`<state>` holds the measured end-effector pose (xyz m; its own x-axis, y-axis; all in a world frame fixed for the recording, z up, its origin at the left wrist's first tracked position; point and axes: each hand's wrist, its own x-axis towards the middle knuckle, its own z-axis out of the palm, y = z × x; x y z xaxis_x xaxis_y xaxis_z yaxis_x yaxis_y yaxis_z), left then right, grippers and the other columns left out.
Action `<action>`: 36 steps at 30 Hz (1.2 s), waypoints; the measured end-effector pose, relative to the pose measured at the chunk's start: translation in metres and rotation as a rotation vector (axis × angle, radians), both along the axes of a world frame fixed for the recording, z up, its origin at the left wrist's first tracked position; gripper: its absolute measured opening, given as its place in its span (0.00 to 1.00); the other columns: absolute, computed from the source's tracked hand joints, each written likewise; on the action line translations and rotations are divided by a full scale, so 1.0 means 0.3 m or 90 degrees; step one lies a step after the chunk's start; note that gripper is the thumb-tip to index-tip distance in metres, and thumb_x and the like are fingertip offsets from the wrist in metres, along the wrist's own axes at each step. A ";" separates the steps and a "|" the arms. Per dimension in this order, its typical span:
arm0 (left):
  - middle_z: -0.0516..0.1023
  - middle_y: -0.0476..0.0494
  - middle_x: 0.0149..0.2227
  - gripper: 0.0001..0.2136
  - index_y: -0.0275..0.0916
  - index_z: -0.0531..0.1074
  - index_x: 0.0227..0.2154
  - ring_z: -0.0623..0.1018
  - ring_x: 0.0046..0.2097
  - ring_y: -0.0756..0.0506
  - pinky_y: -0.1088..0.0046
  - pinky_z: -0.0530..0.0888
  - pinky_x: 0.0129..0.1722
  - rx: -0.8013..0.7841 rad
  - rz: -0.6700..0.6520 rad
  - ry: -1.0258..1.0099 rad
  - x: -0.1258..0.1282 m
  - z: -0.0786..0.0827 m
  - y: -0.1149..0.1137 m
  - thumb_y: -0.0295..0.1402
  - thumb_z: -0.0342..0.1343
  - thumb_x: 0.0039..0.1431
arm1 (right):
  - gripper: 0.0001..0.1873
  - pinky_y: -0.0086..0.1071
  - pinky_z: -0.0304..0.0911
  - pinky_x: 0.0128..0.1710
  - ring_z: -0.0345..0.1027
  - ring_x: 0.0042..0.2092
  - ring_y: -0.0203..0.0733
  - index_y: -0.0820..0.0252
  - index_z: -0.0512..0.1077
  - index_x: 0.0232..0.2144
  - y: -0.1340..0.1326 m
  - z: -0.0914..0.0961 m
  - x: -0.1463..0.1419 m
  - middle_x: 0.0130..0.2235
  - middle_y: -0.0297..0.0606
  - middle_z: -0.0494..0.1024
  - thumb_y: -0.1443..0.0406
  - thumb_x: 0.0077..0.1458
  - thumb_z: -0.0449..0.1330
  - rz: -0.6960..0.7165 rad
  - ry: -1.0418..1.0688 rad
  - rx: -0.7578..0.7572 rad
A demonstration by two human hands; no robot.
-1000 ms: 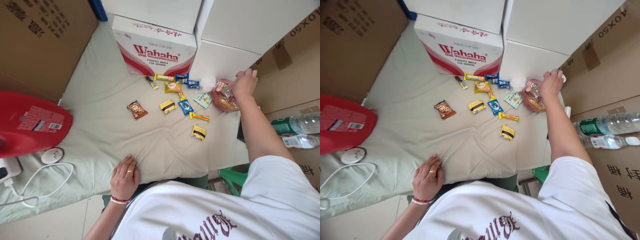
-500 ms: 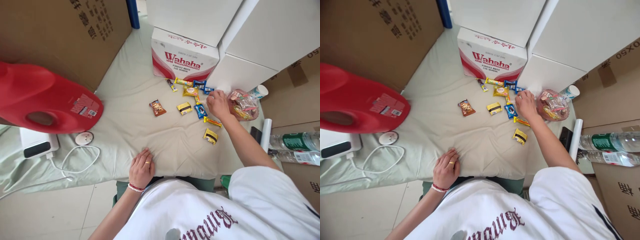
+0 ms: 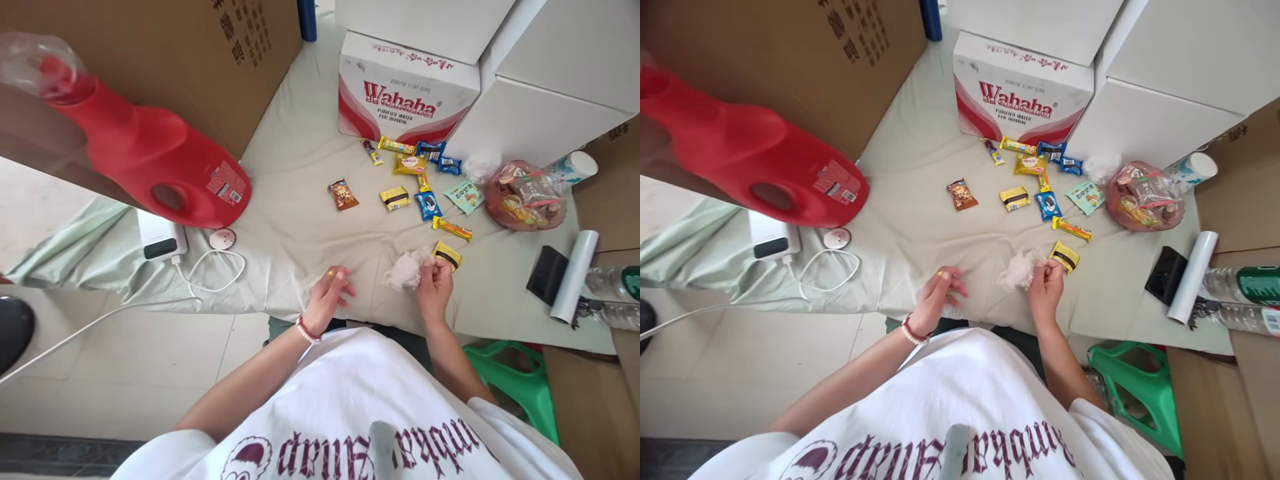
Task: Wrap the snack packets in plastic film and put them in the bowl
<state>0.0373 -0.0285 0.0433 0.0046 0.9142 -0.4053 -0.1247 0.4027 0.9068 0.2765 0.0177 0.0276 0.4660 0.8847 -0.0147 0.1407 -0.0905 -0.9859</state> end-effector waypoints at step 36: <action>0.81 0.47 0.34 0.18 0.39 0.69 0.27 0.83 0.45 0.43 0.69 0.80 0.41 -0.060 0.113 -0.350 -0.142 -0.025 0.007 0.32 0.77 0.48 | 0.19 0.28 0.70 0.32 0.76 0.31 0.34 0.54 0.62 0.33 0.406 0.256 0.285 0.32 0.31 0.80 0.59 0.55 0.71 0.082 0.233 0.137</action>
